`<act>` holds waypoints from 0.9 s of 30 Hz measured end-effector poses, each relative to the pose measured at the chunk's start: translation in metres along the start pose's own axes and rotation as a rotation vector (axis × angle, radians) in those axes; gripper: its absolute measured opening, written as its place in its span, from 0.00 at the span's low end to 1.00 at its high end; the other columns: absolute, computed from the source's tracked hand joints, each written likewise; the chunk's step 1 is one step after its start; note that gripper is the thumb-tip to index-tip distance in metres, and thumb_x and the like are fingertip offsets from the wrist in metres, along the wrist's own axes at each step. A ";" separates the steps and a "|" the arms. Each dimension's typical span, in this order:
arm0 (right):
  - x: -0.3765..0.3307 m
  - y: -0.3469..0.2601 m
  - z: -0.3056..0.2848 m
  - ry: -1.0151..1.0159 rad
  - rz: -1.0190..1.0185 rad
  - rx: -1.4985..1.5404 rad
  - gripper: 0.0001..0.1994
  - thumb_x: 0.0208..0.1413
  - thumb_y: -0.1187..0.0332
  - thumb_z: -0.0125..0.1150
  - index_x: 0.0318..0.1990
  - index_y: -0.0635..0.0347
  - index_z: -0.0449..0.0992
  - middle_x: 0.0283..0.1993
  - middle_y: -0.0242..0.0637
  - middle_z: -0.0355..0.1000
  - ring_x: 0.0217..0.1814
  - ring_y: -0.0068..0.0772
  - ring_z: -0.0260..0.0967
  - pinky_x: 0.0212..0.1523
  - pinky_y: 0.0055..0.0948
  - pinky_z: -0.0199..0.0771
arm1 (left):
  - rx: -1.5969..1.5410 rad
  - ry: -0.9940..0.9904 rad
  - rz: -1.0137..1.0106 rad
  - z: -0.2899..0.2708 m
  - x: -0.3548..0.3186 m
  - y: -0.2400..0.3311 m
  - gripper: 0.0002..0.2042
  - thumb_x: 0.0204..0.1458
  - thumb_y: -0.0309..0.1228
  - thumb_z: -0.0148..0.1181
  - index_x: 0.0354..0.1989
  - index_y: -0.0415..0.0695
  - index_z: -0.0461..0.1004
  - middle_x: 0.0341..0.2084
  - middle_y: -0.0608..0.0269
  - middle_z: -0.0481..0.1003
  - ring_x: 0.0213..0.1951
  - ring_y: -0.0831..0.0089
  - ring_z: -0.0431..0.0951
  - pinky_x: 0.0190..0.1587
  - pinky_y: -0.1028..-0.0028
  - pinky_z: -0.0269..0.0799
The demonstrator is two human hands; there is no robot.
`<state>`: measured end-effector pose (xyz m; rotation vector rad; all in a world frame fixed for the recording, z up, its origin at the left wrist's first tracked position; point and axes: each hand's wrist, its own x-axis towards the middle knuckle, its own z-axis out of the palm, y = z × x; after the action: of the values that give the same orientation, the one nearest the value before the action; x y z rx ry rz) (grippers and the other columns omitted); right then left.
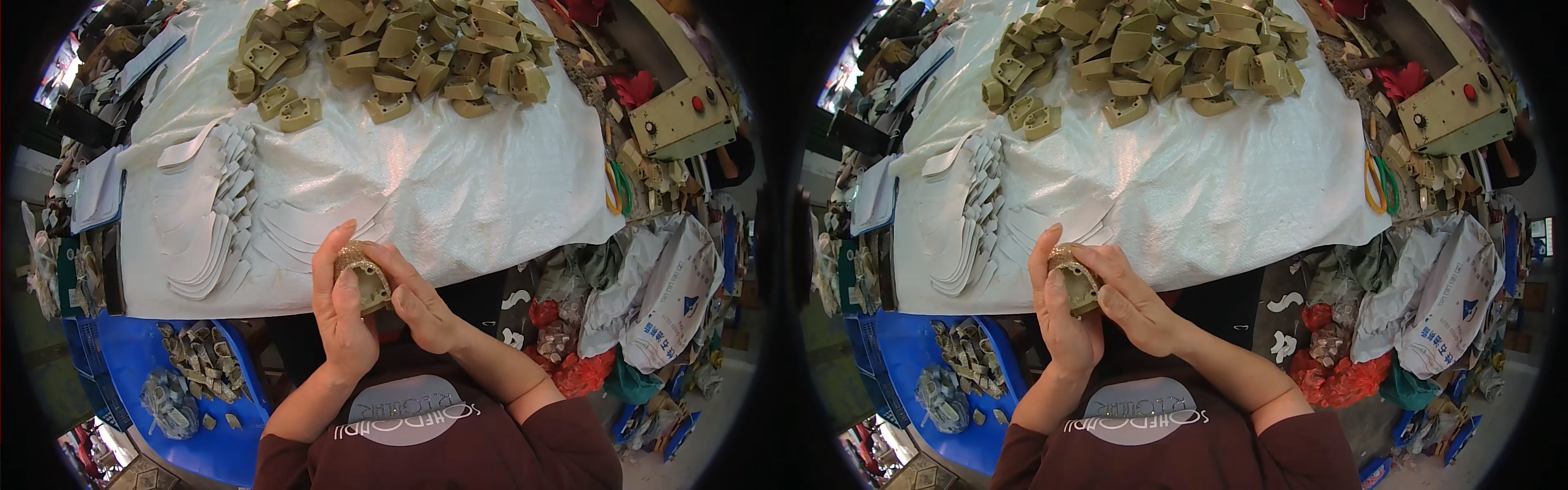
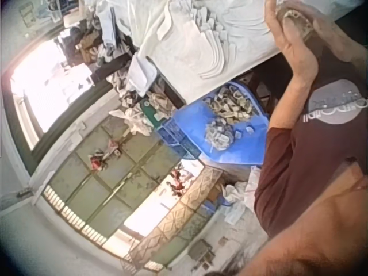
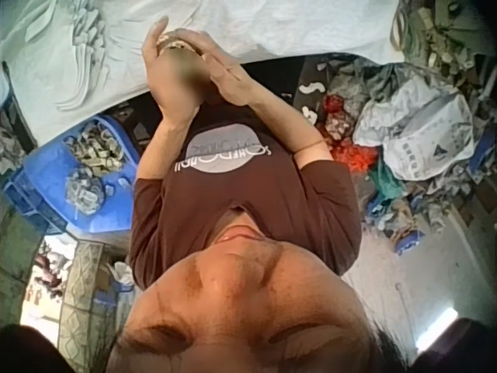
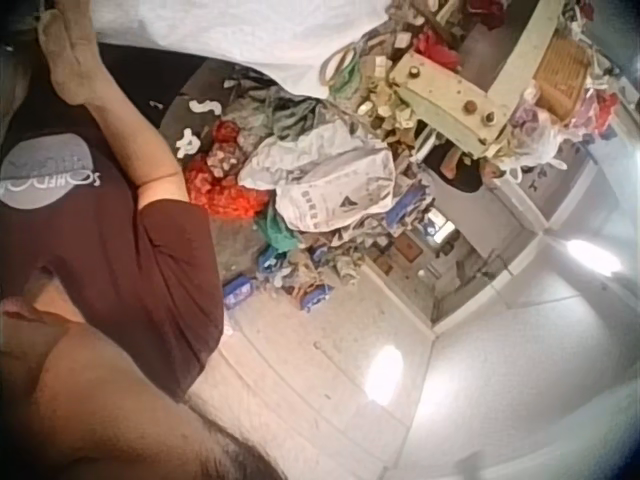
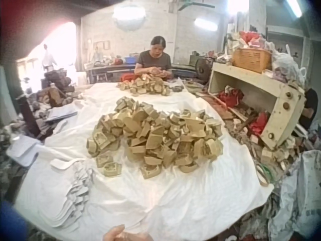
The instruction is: The person repeatedly picks up beige plastic shoe components and white insole inserts from a table. They insert the white insole into the plastic shell, press the edges to secure it, and place the assembled unit back on the table. The process is repeated continuously for multiple units.
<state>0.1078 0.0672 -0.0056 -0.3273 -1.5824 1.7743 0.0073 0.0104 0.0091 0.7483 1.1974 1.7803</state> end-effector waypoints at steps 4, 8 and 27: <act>0.000 -0.002 0.006 0.076 -0.074 -0.086 0.23 0.65 0.61 0.42 0.64 0.61 0.57 0.54 0.43 0.61 0.54 0.35 0.60 0.55 0.30 0.59 | 0.056 -0.017 0.043 -0.002 -0.004 -0.006 0.20 0.62 0.36 0.39 0.61 0.46 0.53 0.46 0.61 0.66 0.46 0.75 0.68 0.48 0.74 0.66; 0.004 -0.009 0.008 0.158 0.025 -0.125 0.24 0.65 0.57 0.41 0.62 0.62 0.59 0.50 0.41 0.64 0.47 0.32 0.63 0.50 0.28 0.64 | -0.056 -0.022 -0.067 0.009 -0.002 0.005 0.28 0.61 0.51 0.39 0.64 0.49 0.49 0.45 0.61 0.67 0.43 0.73 0.69 0.41 0.75 0.68; 0.012 -0.024 -0.036 0.103 0.035 -0.201 0.15 0.57 0.61 0.58 0.44 0.65 0.72 0.30 0.34 0.68 0.31 0.27 0.66 0.33 0.26 0.67 | 0.458 -0.208 0.038 -0.011 0.008 0.015 0.29 0.35 0.18 0.69 0.50 0.40 0.67 0.38 0.57 0.71 0.35 0.68 0.74 0.36 0.73 0.71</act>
<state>0.1302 0.1015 0.0129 -0.5365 -1.6926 1.5996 -0.0104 0.0096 0.0195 1.1940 1.4713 1.4246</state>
